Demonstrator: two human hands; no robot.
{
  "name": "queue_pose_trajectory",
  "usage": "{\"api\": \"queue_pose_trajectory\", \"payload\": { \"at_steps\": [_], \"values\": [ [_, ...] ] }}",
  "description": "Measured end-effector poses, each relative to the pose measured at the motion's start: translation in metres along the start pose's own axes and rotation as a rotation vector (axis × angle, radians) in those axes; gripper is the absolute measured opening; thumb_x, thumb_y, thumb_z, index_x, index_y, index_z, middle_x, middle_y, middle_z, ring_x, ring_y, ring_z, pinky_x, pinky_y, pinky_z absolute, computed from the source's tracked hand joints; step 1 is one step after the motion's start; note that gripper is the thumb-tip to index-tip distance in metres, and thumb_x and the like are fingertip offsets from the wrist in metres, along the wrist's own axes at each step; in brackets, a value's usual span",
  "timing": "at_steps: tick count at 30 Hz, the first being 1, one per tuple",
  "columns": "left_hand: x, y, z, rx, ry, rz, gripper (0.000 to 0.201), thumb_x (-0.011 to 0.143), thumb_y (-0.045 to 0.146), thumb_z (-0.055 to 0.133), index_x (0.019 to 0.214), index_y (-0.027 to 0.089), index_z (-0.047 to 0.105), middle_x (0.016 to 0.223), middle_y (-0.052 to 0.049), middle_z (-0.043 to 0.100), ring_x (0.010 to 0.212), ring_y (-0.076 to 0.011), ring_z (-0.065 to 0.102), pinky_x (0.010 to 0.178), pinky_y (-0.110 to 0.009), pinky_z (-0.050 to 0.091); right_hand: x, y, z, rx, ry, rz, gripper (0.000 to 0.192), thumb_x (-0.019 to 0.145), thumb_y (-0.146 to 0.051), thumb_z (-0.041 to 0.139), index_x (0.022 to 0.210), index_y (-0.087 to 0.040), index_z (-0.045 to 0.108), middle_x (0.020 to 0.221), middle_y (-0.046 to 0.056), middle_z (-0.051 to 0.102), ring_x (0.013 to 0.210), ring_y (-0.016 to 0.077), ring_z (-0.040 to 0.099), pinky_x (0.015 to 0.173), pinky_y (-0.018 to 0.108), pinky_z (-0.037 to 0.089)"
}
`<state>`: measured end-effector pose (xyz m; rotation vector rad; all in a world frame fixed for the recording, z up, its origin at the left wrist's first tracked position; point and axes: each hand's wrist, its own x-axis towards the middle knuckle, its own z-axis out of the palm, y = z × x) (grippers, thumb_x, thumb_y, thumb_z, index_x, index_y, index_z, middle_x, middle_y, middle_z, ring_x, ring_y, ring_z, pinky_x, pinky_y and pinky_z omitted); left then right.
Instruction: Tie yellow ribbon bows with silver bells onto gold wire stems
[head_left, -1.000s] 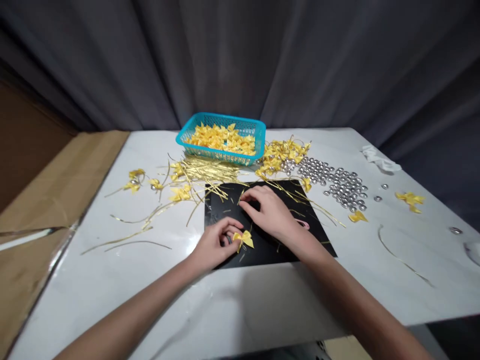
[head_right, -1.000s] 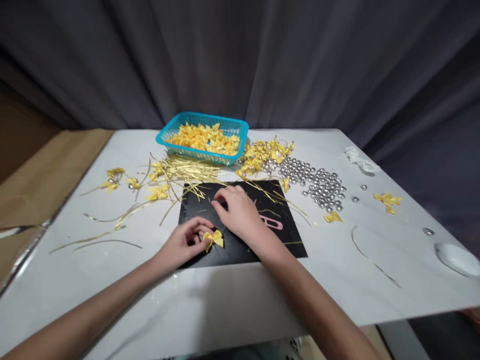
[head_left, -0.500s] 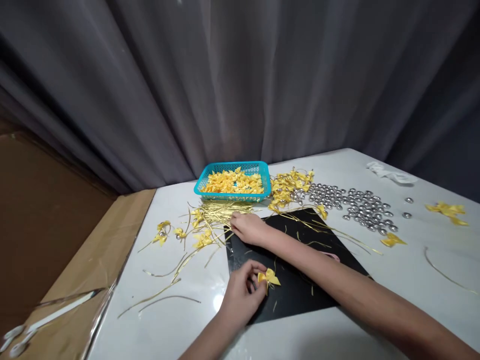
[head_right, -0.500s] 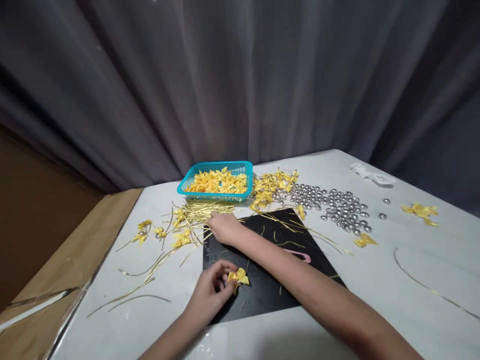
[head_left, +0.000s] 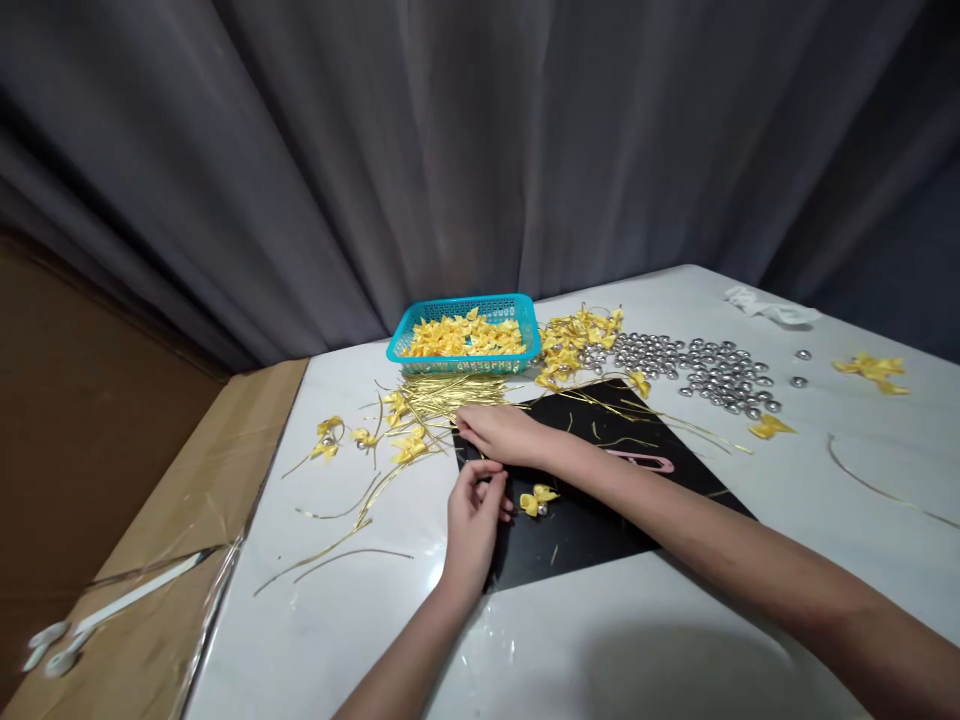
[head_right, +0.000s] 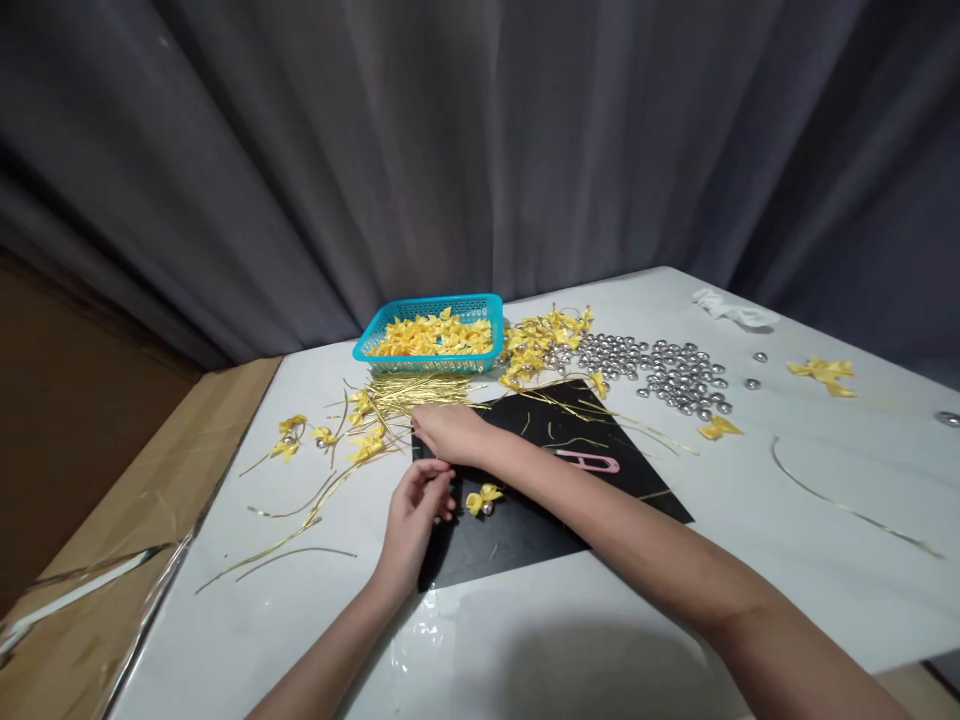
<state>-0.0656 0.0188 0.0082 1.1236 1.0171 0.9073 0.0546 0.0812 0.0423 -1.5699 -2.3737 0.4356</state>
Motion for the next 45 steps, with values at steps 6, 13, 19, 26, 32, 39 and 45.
{"api": "queue_pose_trajectory", "payload": {
  "at_steps": [6,13,19,26,32,39,45],
  "values": [
    [0.002,0.004,-0.004,-0.168,-0.107,-0.040,0.029,0.078,0.039,0.057,0.089,0.013,0.059,0.072,0.000,0.054,0.054,-0.0073,0.047,0.049,-0.019,0.038,-0.037,0.002,-0.013,0.318,0.080,-0.041,0.022,0.088,-0.015,0.045,0.109,-0.017,0.052,0.082,0.000,0.062,0.068,0.0095,0.054,0.062,0.019,0.038],
    [-0.005,0.001,0.001,-0.295,-0.191,-0.015,0.030,0.078,0.045,0.058,0.079,0.014,0.057,0.061,0.003,0.049,0.046,-0.0059,0.041,0.043,-0.017,0.034,-0.075,-0.009,-0.006,0.973,0.204,0.084,0.019,0.083,-0.026,0.053,0.088,-0.011,0.063,0.074,0.004,0.064,0.052,0.0071,0.052,0.046,0.017,0.037],
    [-0.003,0.012,-0.005,-0.638,-0.206,-0.238,0.029,0.069,0.017,0.064,0.097,0.011,0.062,0.069,-0.001,0.062,0.051,-0.0050,0.053,0.047,-0.012,0.043,-0.094,-0.014,0.008,1.522,0.138,0.092,0.022,0.077,-0.030,0.063,0.087,-0.010,0.065,0.066,0.002,0.065,0.030,0.0001,0.037,0.030,0.013,0.019],
    [0.002,0.020,-0.014,-0.784,-0.123,-0.282,0.029,0.060,0.002,0.052,0.084,0.011,0.066,0.075,-0.005,0.065,0.068,-0.0079,0.064,0.061,-0.009,0.052,-0.087,-0.021,0.027,1.790,0.213,0.224,0.025,0.071,-0.033,0.071,0.080,-0.013,0.060,0.076,0.003,0.069,0.027,0.0000,0.038,0.028,0.014,0.019],
    [0.003,0.022,-0.011,-0.727,-0.021,-0.336,0.017,0.073,0.001,0.052,0.075,0.013,0.064,0.080,-0.004,0.068,0.075,-0.0069,0.066,0.062,-0.006,0.051,-0.084,-0.020,0.030,1.928,0.292,0.317,0.026,0.070,-0.034,0.071,0.078,-0.014,0.058,0.066,-0.002,0.065,0.027,-0.0011,0.032,0.029,0.014,0.019],
    [0.002,0.020,-0.007,-0.793,-0.053,-0.344,0.018,0.080,0.016,0.058,0.062,0.014,0.058,0.062,0.002,0.061,0.051,-0.0032,0.056,0.048,-0.010,0.048,-0.085,-0.024,0.025,1.988,0.202,0.343,0.026,0.067,-0.032,0.074,0.072,-0.012,0.058,0.054,-0.007,0.050,0.032,-0.0024,0.023,0.031,0.012,0.014],
    [0.000,0.024,-0.011,-0.850,-0.221,-0.344,0.006,0.075,0.015,0.063,0.076,0.015,0.057,0.059,0.005,0.049,0.045,-0.0021,0.043,0.041,-0.010,0.040,-0.089,-0.022,0.018,2.062,0.185,0.365,0.025,0.064,-0.025,0.075,0.075,-0.012,0.057,0.062,-0.007,0.043,0.038,-0.0024,0.018,0.032,0.011,0.013]
  ]
}}
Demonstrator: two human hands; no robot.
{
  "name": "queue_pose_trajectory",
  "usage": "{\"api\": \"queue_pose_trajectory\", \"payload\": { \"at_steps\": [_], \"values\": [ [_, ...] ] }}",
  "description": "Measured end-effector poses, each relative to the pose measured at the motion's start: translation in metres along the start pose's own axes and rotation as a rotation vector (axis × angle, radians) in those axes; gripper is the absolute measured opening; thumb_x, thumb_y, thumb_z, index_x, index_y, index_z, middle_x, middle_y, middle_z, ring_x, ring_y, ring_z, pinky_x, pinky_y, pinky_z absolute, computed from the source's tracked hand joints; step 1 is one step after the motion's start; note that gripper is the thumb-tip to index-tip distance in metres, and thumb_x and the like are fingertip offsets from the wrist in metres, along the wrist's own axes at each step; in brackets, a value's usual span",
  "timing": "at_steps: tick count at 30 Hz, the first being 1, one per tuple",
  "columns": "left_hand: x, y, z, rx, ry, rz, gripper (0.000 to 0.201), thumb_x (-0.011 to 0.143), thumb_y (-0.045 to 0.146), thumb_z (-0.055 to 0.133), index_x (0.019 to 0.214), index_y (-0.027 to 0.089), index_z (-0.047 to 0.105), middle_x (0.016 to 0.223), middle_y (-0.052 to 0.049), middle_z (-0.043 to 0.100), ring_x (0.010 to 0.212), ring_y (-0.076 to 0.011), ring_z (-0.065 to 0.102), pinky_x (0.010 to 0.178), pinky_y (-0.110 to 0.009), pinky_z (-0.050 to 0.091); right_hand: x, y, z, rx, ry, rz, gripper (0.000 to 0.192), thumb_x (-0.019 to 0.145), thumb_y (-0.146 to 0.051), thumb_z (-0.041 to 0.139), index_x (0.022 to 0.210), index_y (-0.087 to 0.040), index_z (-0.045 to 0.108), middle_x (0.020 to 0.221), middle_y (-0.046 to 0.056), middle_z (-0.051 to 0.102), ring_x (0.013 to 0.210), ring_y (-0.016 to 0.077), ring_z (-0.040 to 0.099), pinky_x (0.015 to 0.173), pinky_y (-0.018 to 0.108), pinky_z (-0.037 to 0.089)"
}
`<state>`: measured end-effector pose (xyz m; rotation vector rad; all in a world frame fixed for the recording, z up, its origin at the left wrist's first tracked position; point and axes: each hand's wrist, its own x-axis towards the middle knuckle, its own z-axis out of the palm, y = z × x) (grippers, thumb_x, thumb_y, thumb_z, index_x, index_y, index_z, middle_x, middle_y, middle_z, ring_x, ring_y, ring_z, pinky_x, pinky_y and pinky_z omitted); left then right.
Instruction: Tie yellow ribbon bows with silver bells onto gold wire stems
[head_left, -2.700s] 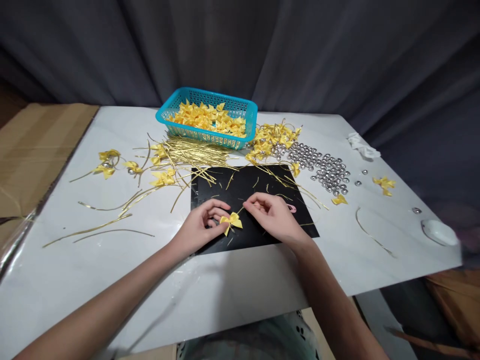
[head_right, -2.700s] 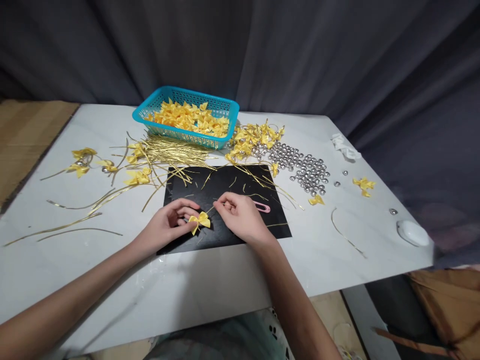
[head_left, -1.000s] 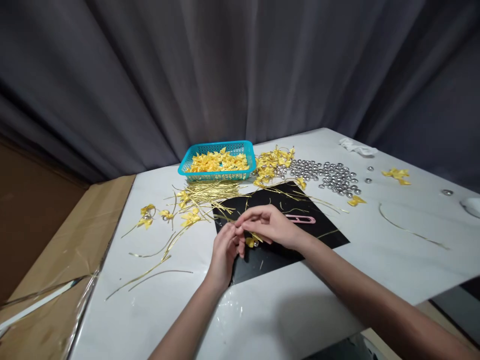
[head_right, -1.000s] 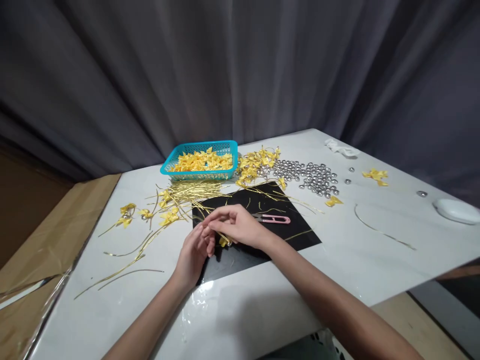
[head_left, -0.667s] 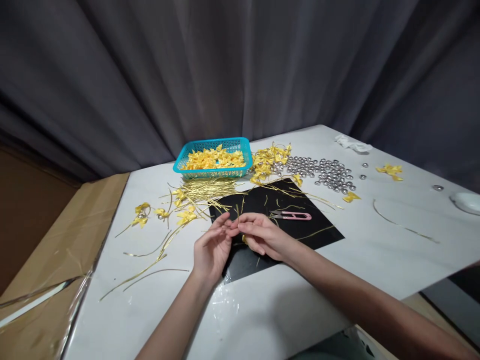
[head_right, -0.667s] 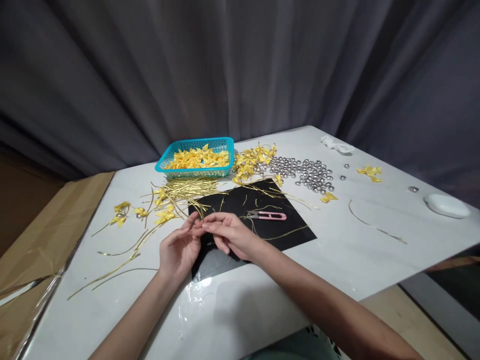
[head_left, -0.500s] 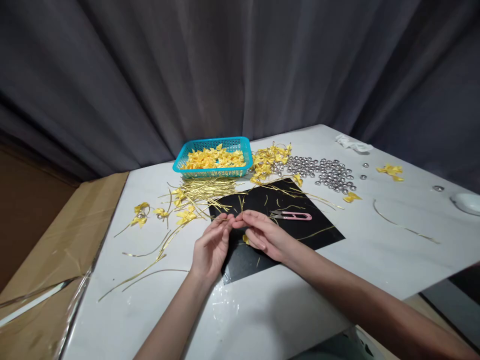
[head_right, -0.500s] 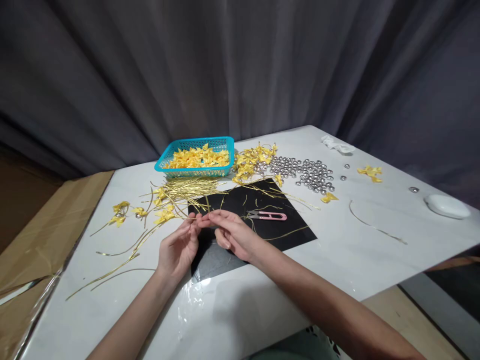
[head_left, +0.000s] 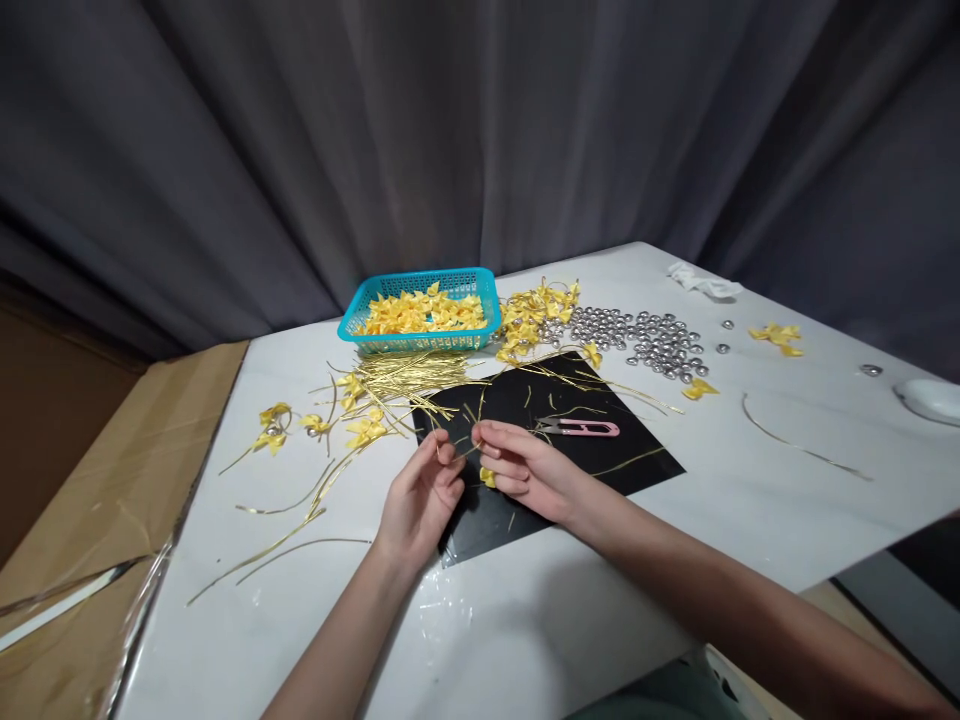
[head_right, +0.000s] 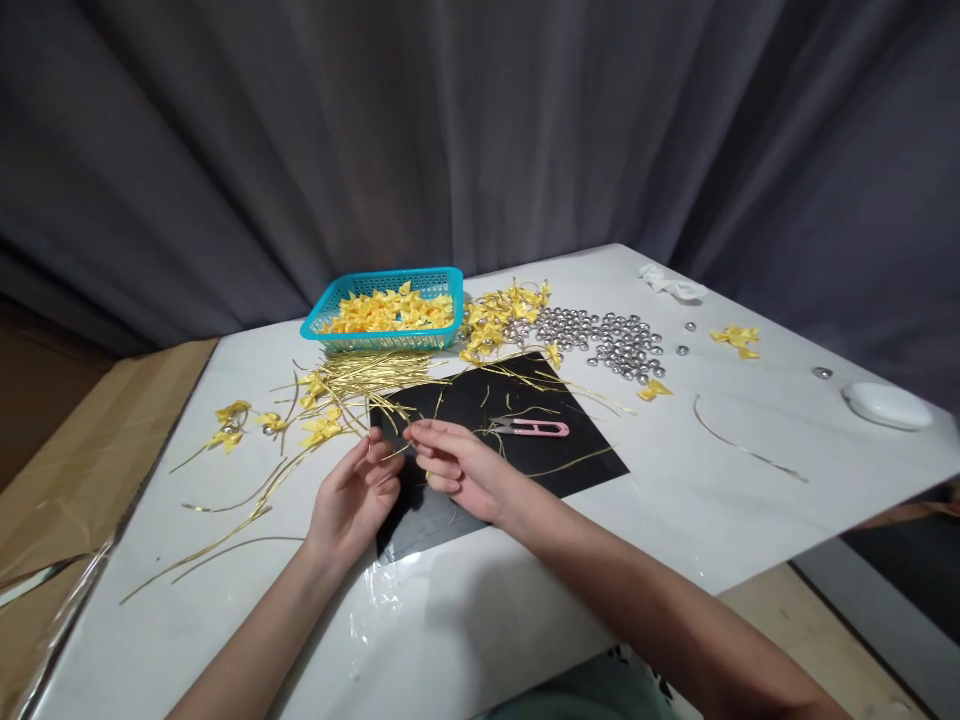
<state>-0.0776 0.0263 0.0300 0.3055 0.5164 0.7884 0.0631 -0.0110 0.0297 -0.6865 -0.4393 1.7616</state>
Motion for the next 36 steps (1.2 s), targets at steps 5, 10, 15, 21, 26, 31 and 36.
{"api": "queue_pose_trajectory", "payload": {
  "at_steps": [5,10,15,21,26,31,36],
  "values": [
    [0.002,0.001,-0.003,-0.023,-0.115,-0.030,0.023,0.078,0.019,0.061,0.061,0.014,0.046,0.053,0.006,0.035,0.045,-0.0034,0.038,0.040,-0.011,0.036,-0.001,-0.007,-0.002,-0.036,-0.046,0.035,0.021,0.069,-0.024,0.071,0.072,-0.013,0.054,0.061,-0.006,0.045,0.037,-0.0019,0.021,0.032,0.011,0.013],
    [0.001,0.003,-0.002,-0.017,-0.122,-0.047,0.027,0.082,0.019,0.053,0.058,0.015,0.042,0.052,0.005,0.033,0.044,-0.0037,0.039,0.040,-0.011,0.038,-0.001,-0.008,-0.004,-0.241,-0.088,-0.037,0.021,0.073,-0.027,0.070,0.070,-0.011,0.056,0.053,-0.006,0.045,0.035,-0.0016,0.021,0.032,0.011,0.015],
    [-0.002,0.006,-0.003,-0.038,-0.108,0.045,0.027,0.056,0.002,0.057,0.082,0.009,0.059,0.074,-0.005,0.059,0.071,-0.0114,0.061,0.072,-0.018,0.054,-0.001,-0.005,-0.005,-0.116,-0.046,-0.039,0.021,0.067,-0.025,0.075,0.073,-0.012,0.059,0.057,-0.005,0.050,0.035,-0.0018,0.026,0.032,0.011,0.018],
    [0.004,-0.002,-0.009,0.142,-0.061,0.061,0.028,0.053,-0.003,0.068,0.077,0.012,0.066,0.080,-0.005,0.070,0.079,-0.0130,0.068,0.072,-0.013,0.053,-0.003,-0.009,-0.003,0.042,-0.002,-0.024,0.024,0.063,-0.026,0.077,0.071,-0.013,0.059,0.068,-0.005,0.055,0.037,-0.0018,0.027,0.032,0.012,0.021],
    [0.010,-0.006,-0.013,0.220,0.039,0.122,0.025,0.046,0.013,0.084,0.065,0.014,0.068,0.063,0.000,0.071,0.058,-0.0090,0.067,0.058,-0.011,0.053,-0.003,-0.009,-0.002,-0.052,0.002,-0.054,0.022,0.064,-0.022,0.076,0.075,-0.013,0.060,0.071,-0.003,0.056,0.037,-0.0020,0.028,0.033,0.012,0.021],
    [0.009,-0.003,-0.013,0.293,0.033,0.119,0.034,0.041,0.011,0.085,0.072,0.017,0.072,0.066,0.000,0.072,0.063,-0.0113,0.068,0.063,-0.014,0.054,-0.002,-0.008,0.000,-0.118,-0.007,-0.071,0.021,0.067,-0.023,0.074,0.076,-0.013,0.058,0.065,-0.005,0.051,0.035,-0.0020,0.027,0.032,0.012,0.020],
    [0.010,-0.004,-0.014,0.360,0.070,0.112,0.028,0.041,0.015,0.085,0.067,0.015,0.072,0.061,-0.002,0.072,0.057,-0.0108,0.066,0.061,-0.016,0.053,-0.002,-0.010,-0.001,-0.120,-0.019,-0.080,0.021,0.068,-0.024,0.073,0.077,-0.014,0.058,0.066,-0.004,0.054,0.035,-0.0018,0.029,0.033,0.012,0.023]
  ]
}}
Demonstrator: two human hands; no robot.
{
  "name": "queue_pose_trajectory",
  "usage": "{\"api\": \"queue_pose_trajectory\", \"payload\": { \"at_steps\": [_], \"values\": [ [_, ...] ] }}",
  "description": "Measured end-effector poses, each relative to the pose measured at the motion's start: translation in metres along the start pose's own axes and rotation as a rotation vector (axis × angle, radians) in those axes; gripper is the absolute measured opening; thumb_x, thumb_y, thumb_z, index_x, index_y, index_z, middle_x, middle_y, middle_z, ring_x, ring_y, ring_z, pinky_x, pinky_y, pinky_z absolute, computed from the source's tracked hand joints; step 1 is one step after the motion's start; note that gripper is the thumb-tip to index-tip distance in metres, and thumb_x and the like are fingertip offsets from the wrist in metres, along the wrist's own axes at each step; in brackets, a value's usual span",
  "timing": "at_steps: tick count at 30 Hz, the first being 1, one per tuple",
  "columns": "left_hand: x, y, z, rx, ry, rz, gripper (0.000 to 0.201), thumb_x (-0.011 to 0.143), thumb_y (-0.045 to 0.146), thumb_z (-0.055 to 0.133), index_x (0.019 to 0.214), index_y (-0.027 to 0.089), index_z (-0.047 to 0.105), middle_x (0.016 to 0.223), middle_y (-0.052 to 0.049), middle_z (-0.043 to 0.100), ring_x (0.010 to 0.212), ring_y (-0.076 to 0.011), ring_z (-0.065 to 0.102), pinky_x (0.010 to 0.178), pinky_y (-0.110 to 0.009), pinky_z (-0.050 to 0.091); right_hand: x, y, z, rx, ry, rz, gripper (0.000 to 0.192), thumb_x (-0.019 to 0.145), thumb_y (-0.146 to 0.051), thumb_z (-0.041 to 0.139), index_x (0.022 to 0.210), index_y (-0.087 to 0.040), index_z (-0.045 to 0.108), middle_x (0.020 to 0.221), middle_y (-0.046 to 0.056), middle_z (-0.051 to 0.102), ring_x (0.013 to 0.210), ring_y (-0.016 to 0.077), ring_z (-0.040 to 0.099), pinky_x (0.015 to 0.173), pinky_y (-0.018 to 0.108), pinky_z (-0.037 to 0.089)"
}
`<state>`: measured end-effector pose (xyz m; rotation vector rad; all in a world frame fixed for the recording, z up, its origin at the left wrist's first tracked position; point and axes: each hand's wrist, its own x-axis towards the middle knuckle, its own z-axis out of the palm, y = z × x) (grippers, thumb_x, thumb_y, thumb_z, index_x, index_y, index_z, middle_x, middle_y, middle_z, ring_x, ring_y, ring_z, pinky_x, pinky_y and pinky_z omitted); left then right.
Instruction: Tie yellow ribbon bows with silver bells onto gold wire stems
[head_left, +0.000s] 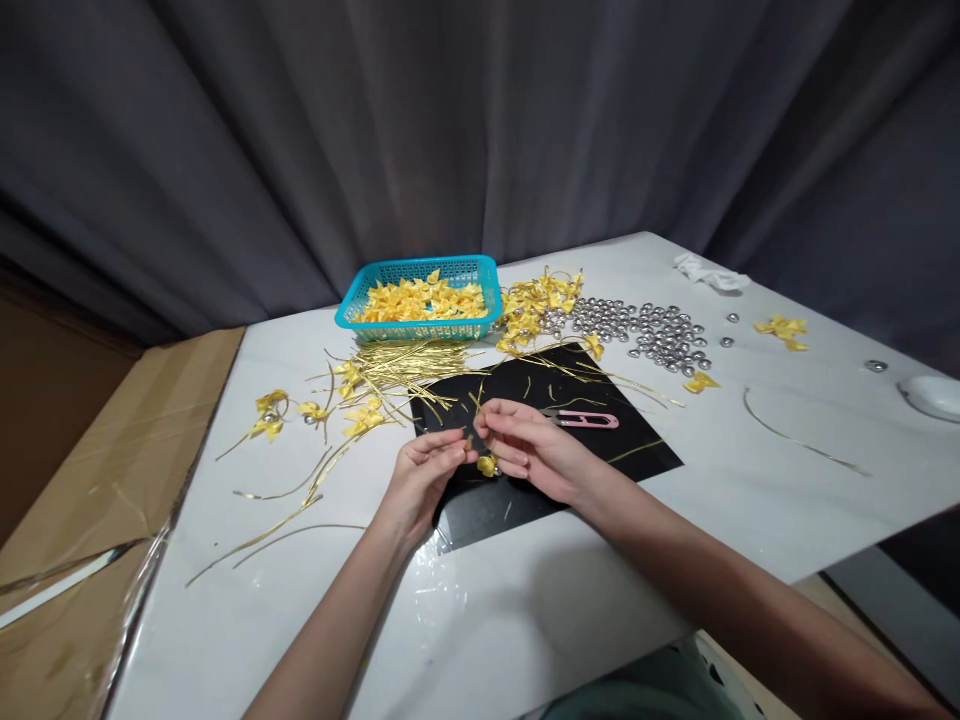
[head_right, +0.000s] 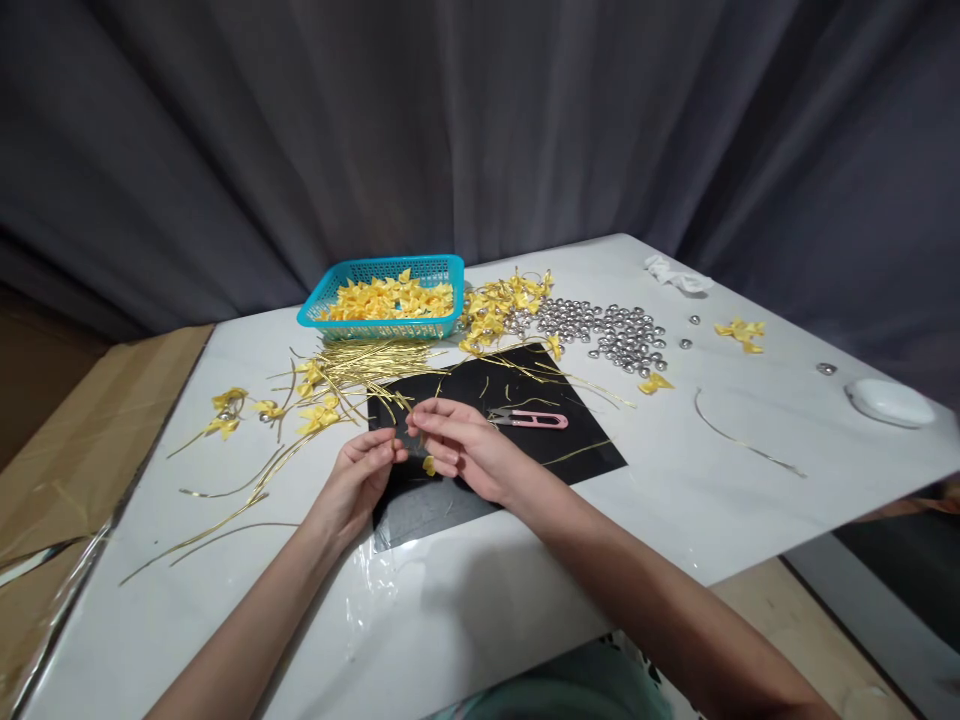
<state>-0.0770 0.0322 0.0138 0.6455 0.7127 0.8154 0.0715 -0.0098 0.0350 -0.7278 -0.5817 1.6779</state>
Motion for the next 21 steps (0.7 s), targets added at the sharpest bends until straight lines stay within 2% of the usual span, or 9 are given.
{"api": "queue_pose_trajectory", "payload": {
  "at_steps": [6,9,13,17,21],
  "values": [
    [0.001,0.001,-0.001,0.080,0.020,0.027,0.027,0.043,0.023,0.086,0.066,0.015,0.073,0.056,0.000,0.069,0.052,-0.0076,0.061,0.056,-0.015,0.049,-0.002,-0.003,-0.004,-0.137,-0.005,-0.028,0.022,0.068,-0.026,0.074,0.076,-0.012,0.059,0.062,-0.004,0.052,0.033,-0.0028,0.027,0.031,0.012,0.016],
    [0.001,0.001,-0.002,0.202,-0.015,0.015,0.026,0.042,0.024,0.086,0.062,0.015,0.072,0.053,-0.001,0.067,0.050,-0.0080,0.059,0.054,-0.016,0.048,-0.003,-0.003,-0.004,-0.186,-0.002,-0.017,0.024,0.068,-0.029,0.074,0.075,-0.012,0.059,0.059,-0.005,0.049,0.033,-0.0027,0.023,0.031,0.013,0.012],
    [0.002,0.004,-0.004,0.381,-0.107,0.036,0.021,0.054,0.030,0.082,0.065,0.015,0.073,0.057,-0.001,0.066,0.052,-0.0076,0.055,0.050,-0.016,0.044,-0.003,-0.006,-0.004,-0.269,0.006,-0.029,0.028,0.066,-0.034,0.074,0.074,-0.013,0.058,0.052,-0.007,0.044,0.034,-0.0013,0.022,0.032,0.014,0.013],
    [0.003,0.009,-0.006,0.529,-0.227,0.021,0.023,0.063,0.032,0.076,0.079,0.016,0.075,0.069,-0.004,0.068,0.059,-0.0095,0.056,0.056,-0.019,0.047,-0.003,-0.019,-0.009,-0.533,0.036,-0.024,0.030,0.065,-0.037,0.074,0.072,-0.011,0.060,0.046,-0.007,0.043,0.034,-0.0001,0.023,0.032,0.015,0.011],
    [0.002,0.010,-0.003,0.581,-0.247,-0.005,0.024,0.065,0.034,0.074,0.078,0.014,0.074,0.069,-0.004,0.067,0.058,-0.0094,0.054,0.057,-0.020,0.046,-0.003,-0.034,-0.016,-0.809,-0.027,0.064,0.028,0.063,-0.035,0.076,0.069,-0.011,0.063,0.047,-0.006,0.047,0.035,0.0004,0.027,0.033,0.017,0.013]
  ]
}}
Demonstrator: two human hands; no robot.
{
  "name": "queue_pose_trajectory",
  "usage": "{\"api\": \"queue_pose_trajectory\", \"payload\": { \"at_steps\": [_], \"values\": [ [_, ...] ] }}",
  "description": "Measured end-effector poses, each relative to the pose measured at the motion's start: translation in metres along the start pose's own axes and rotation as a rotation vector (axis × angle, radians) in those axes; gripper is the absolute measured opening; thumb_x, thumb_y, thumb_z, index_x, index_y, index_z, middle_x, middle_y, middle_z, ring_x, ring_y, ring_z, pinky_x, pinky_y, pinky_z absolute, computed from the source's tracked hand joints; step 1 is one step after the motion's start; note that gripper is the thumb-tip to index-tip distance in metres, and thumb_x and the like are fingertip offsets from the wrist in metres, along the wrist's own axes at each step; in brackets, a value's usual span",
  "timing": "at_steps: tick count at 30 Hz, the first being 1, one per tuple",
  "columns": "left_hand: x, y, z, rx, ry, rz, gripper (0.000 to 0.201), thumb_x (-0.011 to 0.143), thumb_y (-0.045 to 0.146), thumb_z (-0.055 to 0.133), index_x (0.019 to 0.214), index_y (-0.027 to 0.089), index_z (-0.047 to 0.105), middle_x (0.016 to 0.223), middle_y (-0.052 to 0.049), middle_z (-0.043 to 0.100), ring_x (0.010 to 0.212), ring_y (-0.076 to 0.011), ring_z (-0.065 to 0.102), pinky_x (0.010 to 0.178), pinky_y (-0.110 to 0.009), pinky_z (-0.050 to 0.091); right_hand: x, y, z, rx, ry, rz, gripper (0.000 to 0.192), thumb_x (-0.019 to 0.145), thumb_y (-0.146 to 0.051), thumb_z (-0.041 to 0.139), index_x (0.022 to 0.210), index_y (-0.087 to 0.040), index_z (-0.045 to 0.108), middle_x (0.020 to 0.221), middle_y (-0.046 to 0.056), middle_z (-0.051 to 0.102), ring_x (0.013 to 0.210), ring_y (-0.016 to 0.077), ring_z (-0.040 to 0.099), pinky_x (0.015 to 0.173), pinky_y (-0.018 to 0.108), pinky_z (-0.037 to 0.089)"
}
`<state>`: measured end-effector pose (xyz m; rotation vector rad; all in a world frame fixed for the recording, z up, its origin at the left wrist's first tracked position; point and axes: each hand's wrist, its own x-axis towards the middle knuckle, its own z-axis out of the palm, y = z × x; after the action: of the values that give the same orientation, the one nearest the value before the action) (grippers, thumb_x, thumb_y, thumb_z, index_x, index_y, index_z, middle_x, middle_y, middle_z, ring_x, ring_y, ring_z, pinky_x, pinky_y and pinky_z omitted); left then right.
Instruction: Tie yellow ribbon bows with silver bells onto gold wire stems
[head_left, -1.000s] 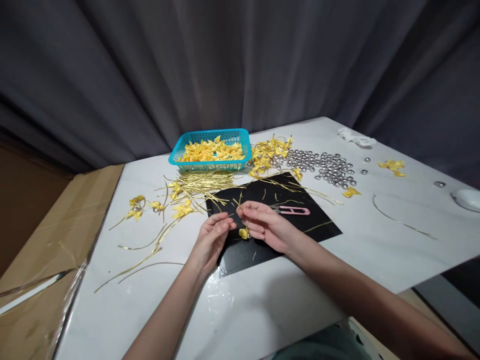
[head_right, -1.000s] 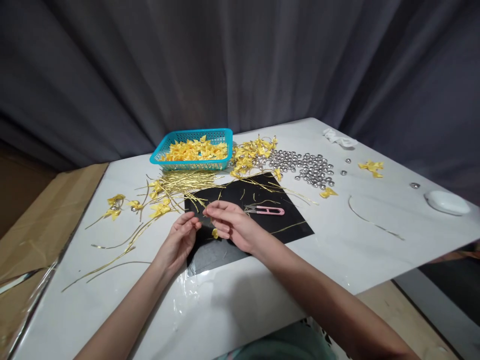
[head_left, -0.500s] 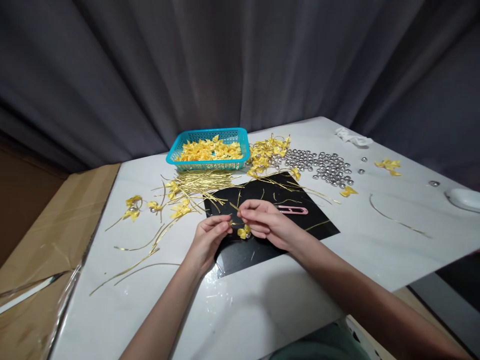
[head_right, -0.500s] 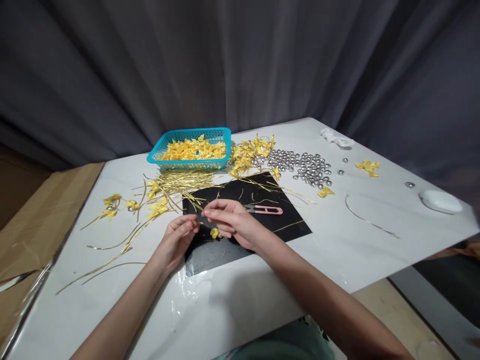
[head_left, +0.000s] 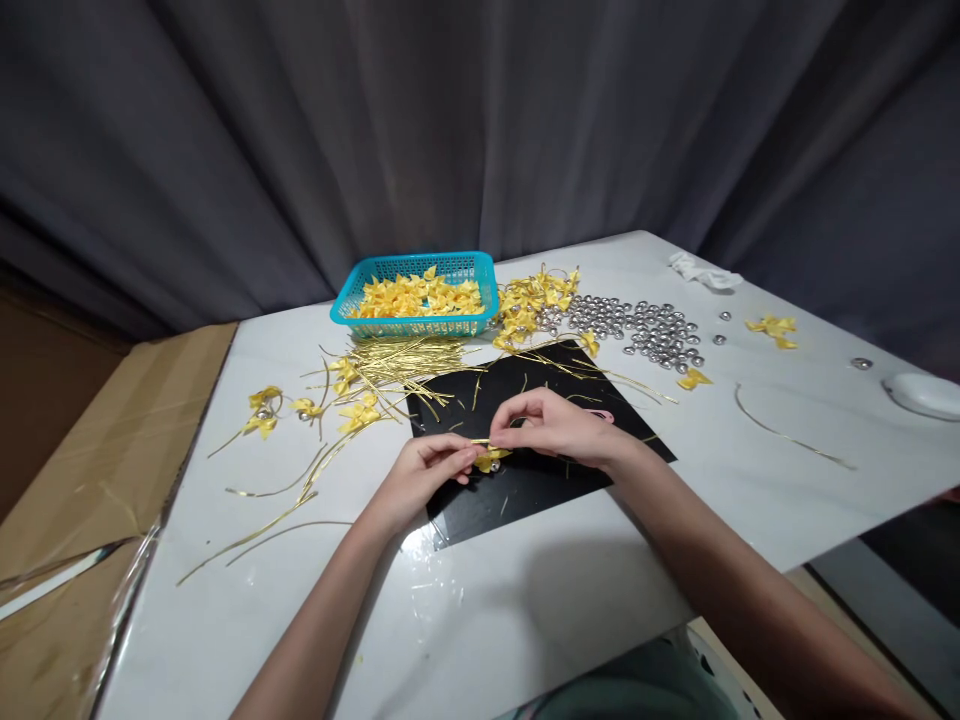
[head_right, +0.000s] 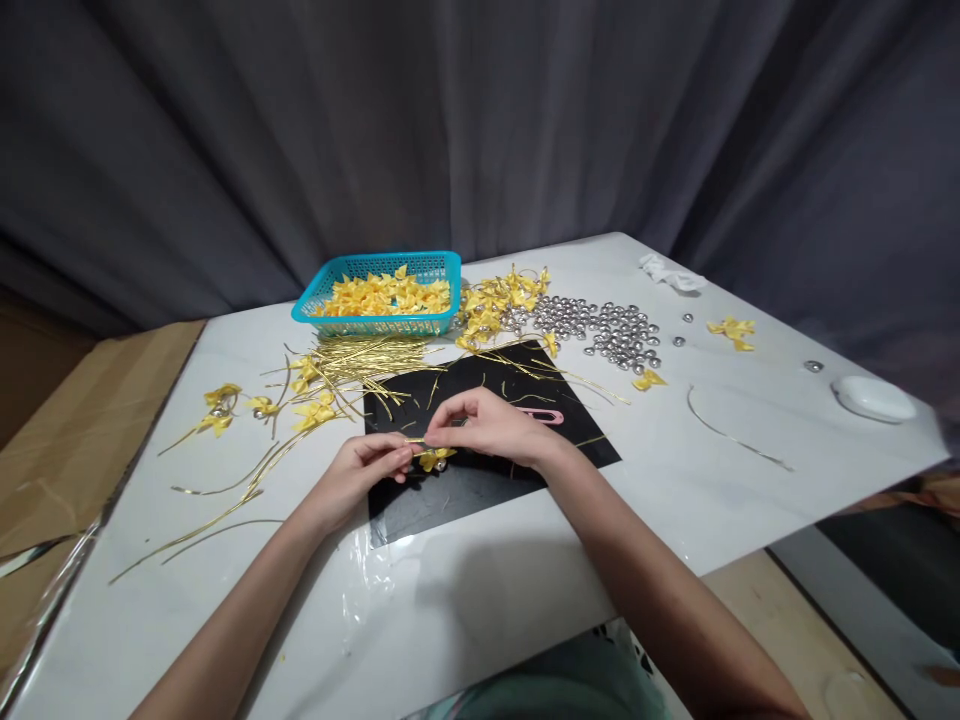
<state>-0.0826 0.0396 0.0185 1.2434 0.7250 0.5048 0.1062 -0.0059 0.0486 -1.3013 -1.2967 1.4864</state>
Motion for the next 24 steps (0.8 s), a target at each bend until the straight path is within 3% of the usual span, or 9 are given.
{"api": "queue_pose_trajectory", "payload": {
  "at_steps": [8,18,24],
  "values": [
    [0.0011,-0.0034,0.0054,-0.069,0.059,-0.044,0.024,0.062,0.032,0.076,0.075,0.013,0.073,0.067,-0.005,0.067,0.059,-0.0104,0.056,0.058,-0.020,0.046,0.0002,0.0056,-0.0077,-0.182,-0.049,0.024,0.026,0.066,-0.037,0.073,0.069,-0.012,0.067,0.049,-0.004,0.049,0.040,0.0025,0.030,0.041,0.019,0.021],
    [-0.0025,-0.0043,0.0077,-0.070,0.093,-0.021,0.020,0.062,0.030,0.076,0.070,0.013,0.072,0.058,-0.002,0.064,0.053,-0.0087,0.052,0.053,-0.019,0.042,-0.0012,0.0066,-0.0068,-0.245,-0.062,0.034,0.027,0.066,-0.037,0.073,0.071,-0.011,0.069,0.043,-0.006,0.044,0.040,0.0034,0.030,0.043,0.019,0.023],
    [-0.0018,-0.0054,0.0082,-0.055,0.107,-0.011,0.019,0.063,0.030,0.075,0.070,0.012,0.072,0.058,-0.003,0.063,0.053,-0.0089,0.052,0.053,-0.019,0.042,0.0001,0.0083,-0.0060,-0.252,-0.059,0.027,0.026,0.066,-0.037,0.073,0.072,-0.011,0.071,0.048,-0.003,0.051,0.042,0.0040,0.034,0.043,0.019,0.023]
  ]
}}
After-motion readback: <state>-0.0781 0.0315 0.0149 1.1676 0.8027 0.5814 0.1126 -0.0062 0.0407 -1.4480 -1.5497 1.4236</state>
